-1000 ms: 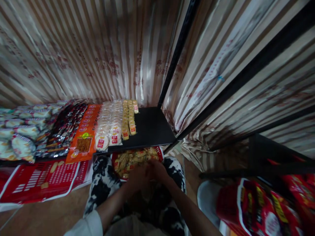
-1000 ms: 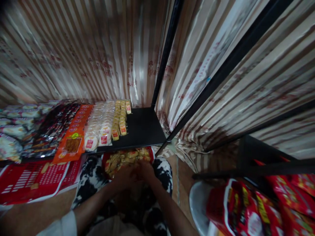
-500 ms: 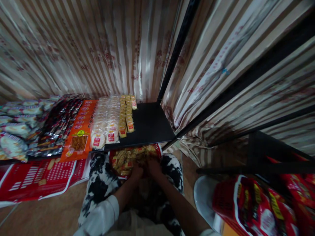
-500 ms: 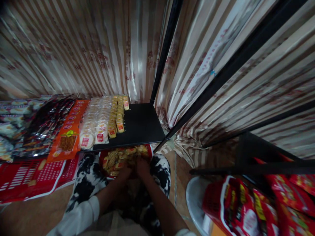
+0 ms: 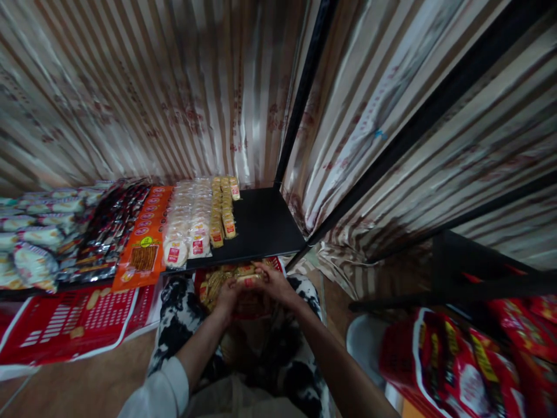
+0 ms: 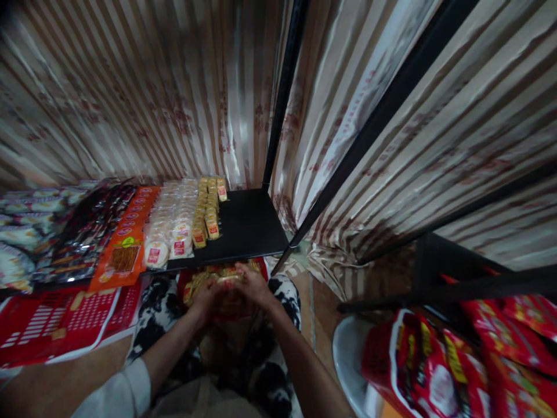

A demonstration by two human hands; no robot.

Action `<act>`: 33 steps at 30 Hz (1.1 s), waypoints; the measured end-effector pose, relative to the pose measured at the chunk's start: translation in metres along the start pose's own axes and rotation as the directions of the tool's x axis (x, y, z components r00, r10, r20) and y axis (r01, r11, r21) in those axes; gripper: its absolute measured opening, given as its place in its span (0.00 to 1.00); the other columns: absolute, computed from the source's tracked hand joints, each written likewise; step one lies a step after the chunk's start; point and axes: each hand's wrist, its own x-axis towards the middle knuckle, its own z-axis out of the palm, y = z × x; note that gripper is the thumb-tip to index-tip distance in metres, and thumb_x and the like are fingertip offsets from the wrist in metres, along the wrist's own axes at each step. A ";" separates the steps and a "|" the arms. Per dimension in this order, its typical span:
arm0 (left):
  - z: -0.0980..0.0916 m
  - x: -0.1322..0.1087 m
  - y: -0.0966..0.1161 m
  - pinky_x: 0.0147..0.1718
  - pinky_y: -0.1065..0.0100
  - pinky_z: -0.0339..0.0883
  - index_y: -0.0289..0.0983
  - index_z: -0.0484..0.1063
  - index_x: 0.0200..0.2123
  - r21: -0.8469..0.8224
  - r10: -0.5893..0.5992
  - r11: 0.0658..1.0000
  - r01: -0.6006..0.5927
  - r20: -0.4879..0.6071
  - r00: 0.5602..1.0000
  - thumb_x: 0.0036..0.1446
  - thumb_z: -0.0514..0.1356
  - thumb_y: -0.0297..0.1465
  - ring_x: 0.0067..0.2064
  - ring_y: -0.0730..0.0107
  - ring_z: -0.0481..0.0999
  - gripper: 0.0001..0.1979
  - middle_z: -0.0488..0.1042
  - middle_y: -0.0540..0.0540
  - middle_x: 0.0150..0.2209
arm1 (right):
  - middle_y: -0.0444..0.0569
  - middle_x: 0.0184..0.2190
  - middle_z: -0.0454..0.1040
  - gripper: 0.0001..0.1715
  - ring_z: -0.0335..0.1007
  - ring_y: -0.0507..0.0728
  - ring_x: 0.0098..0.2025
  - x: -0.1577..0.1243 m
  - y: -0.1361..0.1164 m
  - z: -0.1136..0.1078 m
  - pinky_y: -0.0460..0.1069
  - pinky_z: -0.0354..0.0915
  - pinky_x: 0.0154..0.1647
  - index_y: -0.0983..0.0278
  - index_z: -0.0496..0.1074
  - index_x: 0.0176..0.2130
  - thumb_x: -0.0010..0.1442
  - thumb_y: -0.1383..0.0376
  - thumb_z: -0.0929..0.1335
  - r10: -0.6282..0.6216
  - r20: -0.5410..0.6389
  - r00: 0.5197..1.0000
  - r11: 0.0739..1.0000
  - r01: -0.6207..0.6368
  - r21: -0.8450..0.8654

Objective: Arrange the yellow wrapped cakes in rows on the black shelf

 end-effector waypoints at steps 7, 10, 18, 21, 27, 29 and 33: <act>0.025 -0.015 0.027 0.25 0.75 0.70 0.36 0.63 0.34 -0.311 -0.069 0.948 0.062 -0.010 0.998 0.52 0.61 0.24 0.27 0.73 0.78 0.08 0.76 0.47 0.30 | 0.45 0.31 0.73 0.27 0.73 0.54 0.34 0.002 -0.013 0.009 0.50 0.68 0.39 0.63 0.68 0.40 0.42 0.54 0.72 0.196 -0.172 0.965 0.870 -0.091 0.484; 0.038 -0.018 0.030 0.21 0.77 0.69 0.36 0.61 0.35 -0.332 -0.096 0.940 0.084 -0.023 0.995 0.54 0.59 0.23 0.25 0.74 0.77 0.08 0.75 0.49 0.27 | 0.43 0.26 0.72 0.18 0.71 0.53 0.30 0.001 -0.022 0.011 0.49 0.68 0.35 0.62 0.67 0.30 0.45 0.52 0.71 0.128 -0.187 0.974 0.880 -0.025 0.474; 0.067 -0.009 0.050 0.21 0.77 0.69 0.36 0.62 0.36 -0.286 -0.058 0.957 0.058 0.009 0.998 0.57 0.57 0.24 0.22 0.77 0.75 0.05 0.74 0.49 0.28 | 0.45 0.31 0.74 0.20 0.73 0.54 0.32 0.023 -0.024 0.002 0.48 0.70 0.33 0.61 0.69 0.41 0.49 0.55 0.69 0.107 -0.342 0.934 0.907 0.050 0.419; 0.081 0.000 0.067 0.23 0.75 0.70 0.36 0.62 0.38 -0.263 -0.084 0.961 0.081 0.000 0.996 0.56 0.58 0.25 0.24 0.75 0.76 0.07 0.74 0.48 0.29 | 0.47 0.32 0.74 0.23 0.73 0.54 0.32 0.047 -0.022 -0.010 0.49 0.70 0.33 0.62 0.68 0.46 0.50 0.57 0.67 0.097 -0.395 0.914 0.927 0.062 0.371; 0.106 0.023 0.093 0.26 0.74 0.70 0.34 0.63 0.41 -0.186 -0.048 0.982 0.018 -0.160 0.986 0.57 0.54 0.23 0.28 0.76 0.75 0.08 0.72 0.44 0.37 | 0.48 0.37 0.71 0.31 0.71 0.54 0.33 0.114 -0.021 -0.034 0.51 0.70 0.38 0.63 0.61 0.55 0.51 0.62 0.65 0.016 -0.450 0.893 0.977 0.082 0.195; 0.113 0.035 0.100 0.28 0.74 0.70 0.35 0.65 0.43 -0.157 0.016 0.987 -0.043 -0.169 0.986 0.57 0.53 0.25 0.35 0.73 0.76 0.10 0.72 0.41 0.44 | 0.49 0.38 0.71 0.30 0.71 0.54 0.34 0.137 -0.023 -0.038 0.51 0.70 0.38 0.62 0.62 0.55 0.52 0.64 0.64 -0.019 -0.424 0.905 0.990 0.076 0.118; 0.126 0.068 0.116 0.34 0.74 0.70 0.39 0.65 0.50 -0.206 0.053 0.976 -0.070 -0.087 0.995 0.59 0.53 0.30 0.51 0.67 0.72 0.15 0.67 0.42 0.55 | 0.49 0.40 0.72 0.27 0.71 0.55 0.37 0.182 -0.031 -0.041 0.52 0.69 0.42 0.62 0.64 0.53 0.52 0.66 0.64 -0.052 -0.385 0.922 0.999 0.047 -0.020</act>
